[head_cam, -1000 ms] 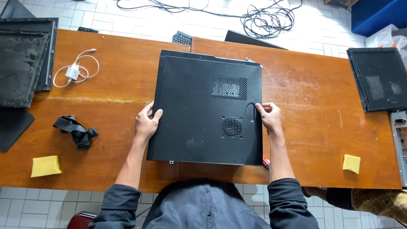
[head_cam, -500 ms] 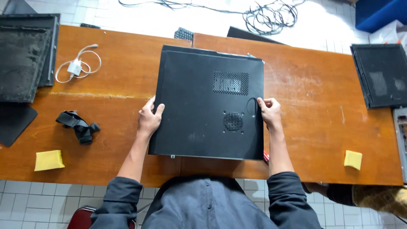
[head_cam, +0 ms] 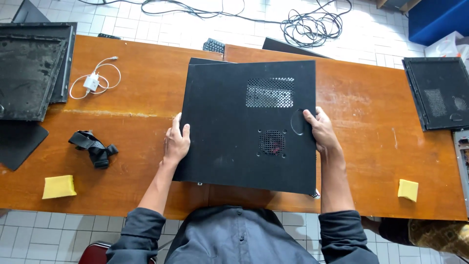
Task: Closing a desktop computer case by attaching the side panel and securing it with screws using a screwdriver.
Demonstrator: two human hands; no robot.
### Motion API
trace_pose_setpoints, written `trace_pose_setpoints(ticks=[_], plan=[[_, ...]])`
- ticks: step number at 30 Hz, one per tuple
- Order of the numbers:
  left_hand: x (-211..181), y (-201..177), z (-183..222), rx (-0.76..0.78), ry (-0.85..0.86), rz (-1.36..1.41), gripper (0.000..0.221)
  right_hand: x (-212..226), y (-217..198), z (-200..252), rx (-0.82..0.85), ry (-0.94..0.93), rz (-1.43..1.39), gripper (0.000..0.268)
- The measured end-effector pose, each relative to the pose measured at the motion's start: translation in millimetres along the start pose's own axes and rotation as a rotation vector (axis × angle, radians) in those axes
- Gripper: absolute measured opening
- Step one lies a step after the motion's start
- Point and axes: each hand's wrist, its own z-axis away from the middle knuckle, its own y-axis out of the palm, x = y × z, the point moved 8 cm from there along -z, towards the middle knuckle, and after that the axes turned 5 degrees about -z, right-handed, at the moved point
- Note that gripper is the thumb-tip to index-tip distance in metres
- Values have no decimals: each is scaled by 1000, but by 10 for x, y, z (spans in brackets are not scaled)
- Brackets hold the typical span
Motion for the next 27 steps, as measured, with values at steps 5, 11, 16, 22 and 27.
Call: trace_pose_setpoints(ticks=[5,11,16,22,27], plan=[[335,-65,-30,-165,35,317,42,53,-229,276,-45,-107,-114,17],[-359,-224,884,-368,-90,1016,28,-554,-561,666,-371,-180,-305,39],[-930,296,1179,-24,-319,1284,95,-1125,-64,1181,-419,-145,-533,26],[195,644,843,-27,-374,1181,44,-1563,-403,1218,-31,-10,-742,32],[138,184,799,119,-307,1074,38,-1517,-1435,996,26,-38,-432,93]])
